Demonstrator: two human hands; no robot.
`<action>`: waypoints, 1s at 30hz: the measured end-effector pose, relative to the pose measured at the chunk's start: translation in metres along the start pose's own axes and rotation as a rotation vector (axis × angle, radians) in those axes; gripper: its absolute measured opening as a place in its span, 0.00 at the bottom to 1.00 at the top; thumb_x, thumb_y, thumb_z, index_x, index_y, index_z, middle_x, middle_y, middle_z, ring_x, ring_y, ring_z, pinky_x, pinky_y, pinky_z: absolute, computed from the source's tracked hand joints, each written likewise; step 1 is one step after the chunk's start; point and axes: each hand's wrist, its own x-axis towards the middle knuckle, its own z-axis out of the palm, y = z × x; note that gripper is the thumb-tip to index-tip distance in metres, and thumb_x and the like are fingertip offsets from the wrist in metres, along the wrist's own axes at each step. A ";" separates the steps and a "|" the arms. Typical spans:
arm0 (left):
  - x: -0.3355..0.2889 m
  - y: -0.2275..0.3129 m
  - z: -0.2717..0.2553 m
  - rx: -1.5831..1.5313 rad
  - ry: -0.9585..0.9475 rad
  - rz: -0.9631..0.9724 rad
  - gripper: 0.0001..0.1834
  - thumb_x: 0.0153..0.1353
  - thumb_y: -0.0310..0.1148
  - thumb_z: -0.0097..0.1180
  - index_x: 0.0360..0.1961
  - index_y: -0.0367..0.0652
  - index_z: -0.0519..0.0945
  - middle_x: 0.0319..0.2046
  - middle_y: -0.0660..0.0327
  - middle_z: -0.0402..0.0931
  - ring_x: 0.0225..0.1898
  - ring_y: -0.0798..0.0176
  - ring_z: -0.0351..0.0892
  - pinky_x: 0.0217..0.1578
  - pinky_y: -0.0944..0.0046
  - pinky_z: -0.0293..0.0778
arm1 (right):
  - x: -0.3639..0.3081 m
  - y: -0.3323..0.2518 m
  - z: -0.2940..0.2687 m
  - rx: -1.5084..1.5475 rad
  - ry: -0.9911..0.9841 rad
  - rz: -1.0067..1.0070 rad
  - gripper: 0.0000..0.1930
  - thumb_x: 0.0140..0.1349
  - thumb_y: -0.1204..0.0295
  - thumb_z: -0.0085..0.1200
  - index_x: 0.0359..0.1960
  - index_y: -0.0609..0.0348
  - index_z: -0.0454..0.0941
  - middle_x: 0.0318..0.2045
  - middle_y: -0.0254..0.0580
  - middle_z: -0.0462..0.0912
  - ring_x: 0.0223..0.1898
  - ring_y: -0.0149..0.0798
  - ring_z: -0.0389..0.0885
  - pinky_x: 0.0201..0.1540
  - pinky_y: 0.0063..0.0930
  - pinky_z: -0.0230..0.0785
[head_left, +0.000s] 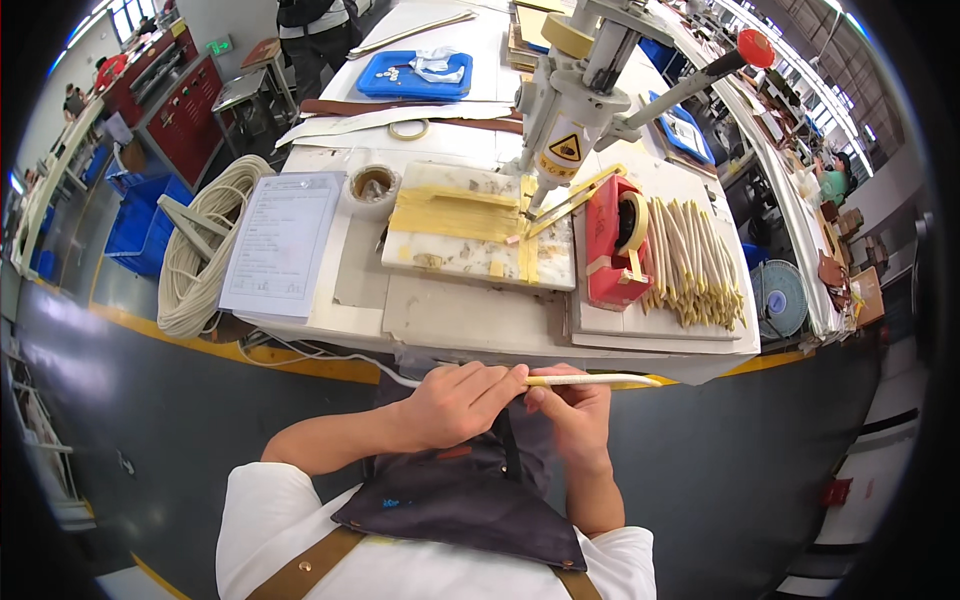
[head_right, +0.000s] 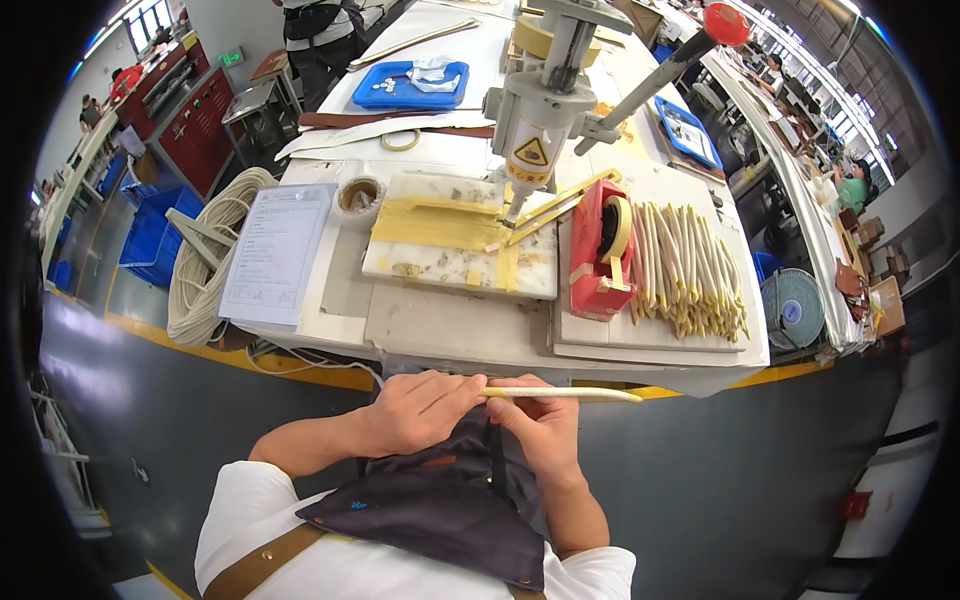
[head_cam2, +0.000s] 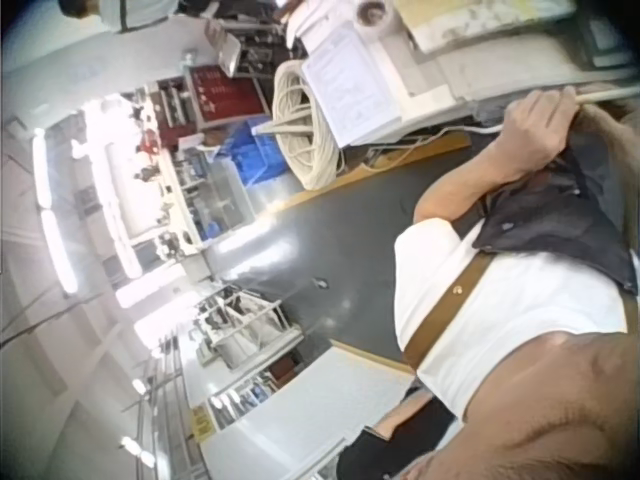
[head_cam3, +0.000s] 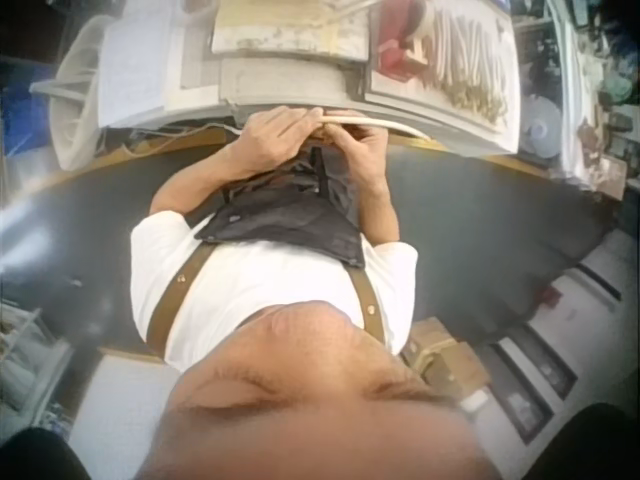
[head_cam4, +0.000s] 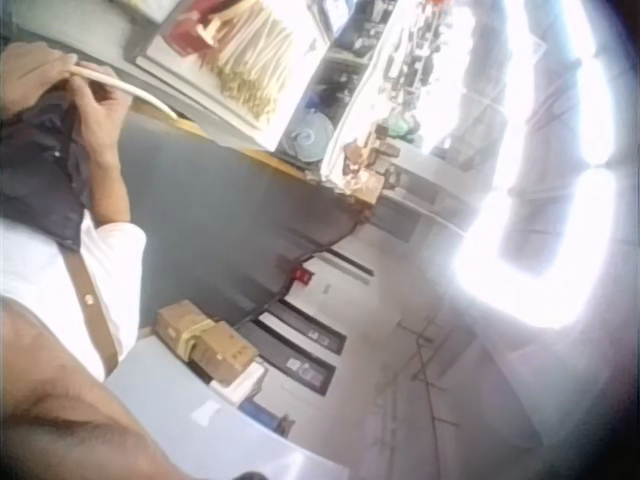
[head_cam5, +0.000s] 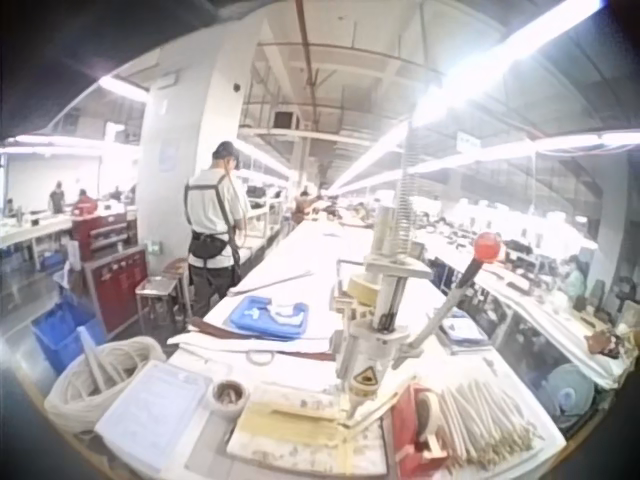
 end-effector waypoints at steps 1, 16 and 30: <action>0.000 0.001 -0.001 -0.070 -0.056 -0.055 0.16 0.59 0.27 0.62 0.48 0.33 0.81 0.30 0.61 0.77 0.25 0.67 0.76 0.24 0.69 0.73 | 0.001 -0.001 -0.001 -0.068 -0.008 -0.047 0.13 0.56 0.80 0.67 0.43 0.68 0.84 0.33 0.42 0.85 0.32 0.33 0.83 0.35 0.25 0.75; 0.002 -0.015 0.002 -2.029 -0.645 -1.402 0.14 0.72 0.34 0.56 0.37 0.30 0.82 0.18 0.65 0.73 0.10 0.81 0.59 0.10 0.77 0.54 | 0.038 0.014 -0.039 -0.122 -0.390 -0.235 0.13 0.50 0.77 0.74 0.37 0.66 0.86 0.32 0.39 0.87 0.27 0.28 0.78 0.33 0.22 0.72; 0.015 0.017 -0.009 -0.854 -0.330 -0.959 0.09 0.67 0.30 0.60 0.38 0.32 0.82 0.21 0.61 0.78 0.16 0.70 0.75 0.17 0.70 0.69 | 0.019 0.048 -0.006 0.404 -0.108 -0.052 0.09 0.60 0.76 0.67 0.39 0.67 0.85 0.33 0.39 0.80 0.27 0.30 0.79 0.25 0.20 0.68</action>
